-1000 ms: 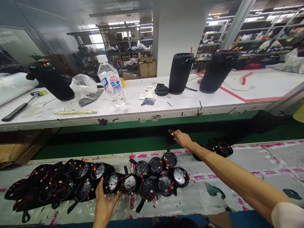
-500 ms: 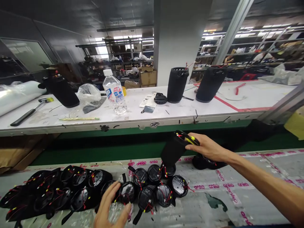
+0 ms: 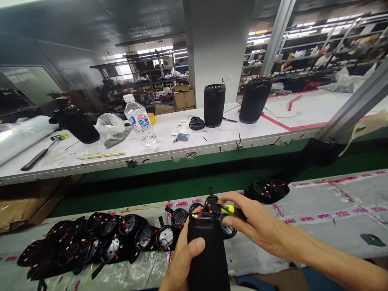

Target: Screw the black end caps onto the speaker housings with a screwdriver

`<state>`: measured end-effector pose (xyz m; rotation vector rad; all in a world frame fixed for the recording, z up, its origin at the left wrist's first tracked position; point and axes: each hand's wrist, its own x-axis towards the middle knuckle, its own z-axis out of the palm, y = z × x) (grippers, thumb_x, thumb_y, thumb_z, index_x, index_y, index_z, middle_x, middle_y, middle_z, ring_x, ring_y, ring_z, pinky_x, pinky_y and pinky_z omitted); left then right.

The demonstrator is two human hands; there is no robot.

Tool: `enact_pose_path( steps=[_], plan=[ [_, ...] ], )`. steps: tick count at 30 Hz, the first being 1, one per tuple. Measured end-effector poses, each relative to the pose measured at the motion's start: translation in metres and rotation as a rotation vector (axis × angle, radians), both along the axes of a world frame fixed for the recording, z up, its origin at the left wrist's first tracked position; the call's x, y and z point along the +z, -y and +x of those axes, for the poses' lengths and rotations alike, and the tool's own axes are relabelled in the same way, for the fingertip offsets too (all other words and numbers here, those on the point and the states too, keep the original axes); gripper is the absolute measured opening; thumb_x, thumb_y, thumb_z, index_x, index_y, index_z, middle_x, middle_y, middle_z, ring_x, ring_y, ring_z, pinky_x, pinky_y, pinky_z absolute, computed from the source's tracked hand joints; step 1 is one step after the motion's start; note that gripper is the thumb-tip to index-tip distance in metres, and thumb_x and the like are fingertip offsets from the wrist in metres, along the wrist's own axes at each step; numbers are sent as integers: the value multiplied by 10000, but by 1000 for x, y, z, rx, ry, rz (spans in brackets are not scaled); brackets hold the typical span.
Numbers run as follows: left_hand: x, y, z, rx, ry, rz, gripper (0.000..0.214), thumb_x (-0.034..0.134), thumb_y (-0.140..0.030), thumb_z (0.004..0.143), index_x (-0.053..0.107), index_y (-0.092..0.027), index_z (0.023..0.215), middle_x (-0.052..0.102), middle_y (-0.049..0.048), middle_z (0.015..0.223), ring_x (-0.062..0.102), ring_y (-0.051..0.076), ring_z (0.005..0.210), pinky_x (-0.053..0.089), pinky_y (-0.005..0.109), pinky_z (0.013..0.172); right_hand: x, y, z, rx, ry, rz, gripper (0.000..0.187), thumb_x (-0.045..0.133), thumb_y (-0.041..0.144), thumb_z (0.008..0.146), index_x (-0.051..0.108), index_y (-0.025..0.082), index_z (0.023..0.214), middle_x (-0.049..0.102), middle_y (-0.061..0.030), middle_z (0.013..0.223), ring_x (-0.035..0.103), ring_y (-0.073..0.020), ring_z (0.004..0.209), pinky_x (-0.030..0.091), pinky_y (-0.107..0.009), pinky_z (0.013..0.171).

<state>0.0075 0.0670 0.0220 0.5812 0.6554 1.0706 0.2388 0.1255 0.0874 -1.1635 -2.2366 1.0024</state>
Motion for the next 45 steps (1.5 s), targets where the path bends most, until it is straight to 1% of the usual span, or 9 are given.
enact_pose_path(
  steps=[3,6,11,18,24,33,38,42,45],
  plan=[
    [-5,17,0,91,36,-121,911,777,-425,756,368,-267,1555,666,160,1336,632,399,1217,423,553,1097,-11,18,1,88,212,179,258,425,370,1066,497,323,1310,676,-16,1171,656,-220,932,451,-344,767],
    [-6,26,4,150,50,-172,968,817,-410,704,373,-261,1552,684,166,1302,638,410,1206,433,551,1090,-21,27,-2,212,343,360,211,489,293,1047,505,290,1257,694,11,1019,656,-214,793,376,-329,625],
    [-2,35,9,193,33,-194,986,822,-404,692,364,-256,1552,677,173,1305,641,412,1197,448,555,1074,-19,30,-9,294,433,514,120,539,244,1024,512,222,1139,658,9,913,626,-198,700,259,-346,542],
    [-1,41,8,200,-6,-195,1025,826,-421,686,327,-251,1565,682,169,1294,653,400,1179,457,543,1063,-19,33,-10,310,432,525,88,558,215,1009,502,209,1076,653,13,881,638,-184,690,251,-354,531],
    [-7,49,5,162,-35,-180,950,794,-437,728,354,-272,1554,662,153,1336,623,394,1225,441,543,1079,-21,41,-13,325,526,627,62,491,252,1042,513,198,1066,637,-7,843,614,-190,635,179,-374,481],
    [-5,70,12,204,-128,-203,860,774,-470,752,426,-279,1514,692,119,1306,584,388,1287,429,511,1106,-27,52,-14,389,583,627,147,461,260,1049,529,212,927,578,1,744,451,-167,514,110,-380,462],
    [-8,69,10,226,-235,-204,916,853,-416,673,465,-266,1489,675,127,1335,588,406,1278,431,507,1112,-32,58,-9,409,573,676,89,529,139,941,556,225,945,573,-32,787,466,-190,573,120,-367,464],
    [-13,66,8,203,-263,-196,894,849,-423,673,481,-282,1476,681,119,1324,585,408,1279,438,513,1102,-34,56,-9,436,591,691,211,606,71,800,572,221,945,578,-40,784,487,-197,584,118,-366,452],
    [-15,67,10,219,-244,-200,850,827,-438,698,496,-280,1465,686,113,1313,581,400,1284,429,515,1110,-35,49,-11,423,576,640,80,599,141,899,569,198,946,600,-24,740,502,-177,547,146,-362,444]
  ],
)
